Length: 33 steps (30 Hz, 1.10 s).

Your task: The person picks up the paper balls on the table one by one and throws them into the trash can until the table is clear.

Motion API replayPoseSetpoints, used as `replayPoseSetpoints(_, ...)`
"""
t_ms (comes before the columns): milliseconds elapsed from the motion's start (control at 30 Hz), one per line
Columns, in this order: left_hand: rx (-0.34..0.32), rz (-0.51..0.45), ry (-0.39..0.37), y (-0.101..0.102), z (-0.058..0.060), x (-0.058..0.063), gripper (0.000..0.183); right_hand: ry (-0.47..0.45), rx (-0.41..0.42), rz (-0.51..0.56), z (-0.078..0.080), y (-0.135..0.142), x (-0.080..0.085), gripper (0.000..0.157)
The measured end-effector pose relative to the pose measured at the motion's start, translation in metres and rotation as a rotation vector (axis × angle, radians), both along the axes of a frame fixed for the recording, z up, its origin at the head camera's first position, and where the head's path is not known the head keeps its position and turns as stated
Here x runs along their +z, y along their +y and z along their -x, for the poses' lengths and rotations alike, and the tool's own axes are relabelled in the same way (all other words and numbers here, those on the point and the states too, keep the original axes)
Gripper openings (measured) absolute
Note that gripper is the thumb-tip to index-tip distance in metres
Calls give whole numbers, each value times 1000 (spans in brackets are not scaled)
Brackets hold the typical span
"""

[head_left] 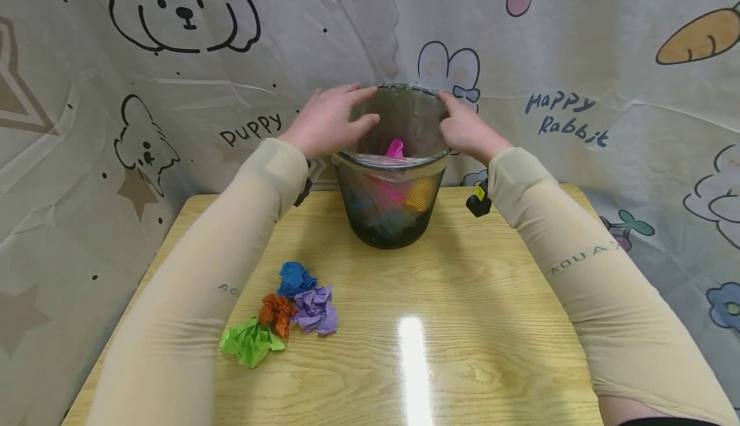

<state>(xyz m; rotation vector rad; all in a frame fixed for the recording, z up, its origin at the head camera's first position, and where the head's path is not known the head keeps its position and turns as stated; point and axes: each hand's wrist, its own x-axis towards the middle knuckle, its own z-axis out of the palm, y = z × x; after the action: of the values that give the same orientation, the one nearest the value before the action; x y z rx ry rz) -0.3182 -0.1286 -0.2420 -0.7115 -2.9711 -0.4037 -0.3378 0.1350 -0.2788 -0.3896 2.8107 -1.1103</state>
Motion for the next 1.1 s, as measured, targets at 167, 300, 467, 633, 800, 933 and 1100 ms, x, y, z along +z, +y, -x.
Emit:
replayPoseSetpoints(167,5,-8,-2,-5,1,0,68,-4,-1,-1,-1,0,1,72)
replayPoseSetpoints(300,13,-12,-6,-10,0,0,71,-10,-5,3,-1,0,1,73)
replayPoseSetpoints(467,41,-25,-13,-20,-3,1,73,-15,-8,13,-1,-1,1,73)
replayPoseSetpoints(633,63,-21,-8,-36,-7,2,75,-10,-9,14,0,-1,0,73)
replayPoseSetpoints(800,82,-27,-21,-53,-11,1,76,-8,-6,12,0,-1,1,72)
replayPoseSetpoints(933,97,-35,-20,-65,-12,-2,77,-13,-7,7,0,-1,1,72)
replayPoseSetpoints(1100,111,-43,-14,-78,-15,-4,77,-9,-10,3,0,-2,1,73)
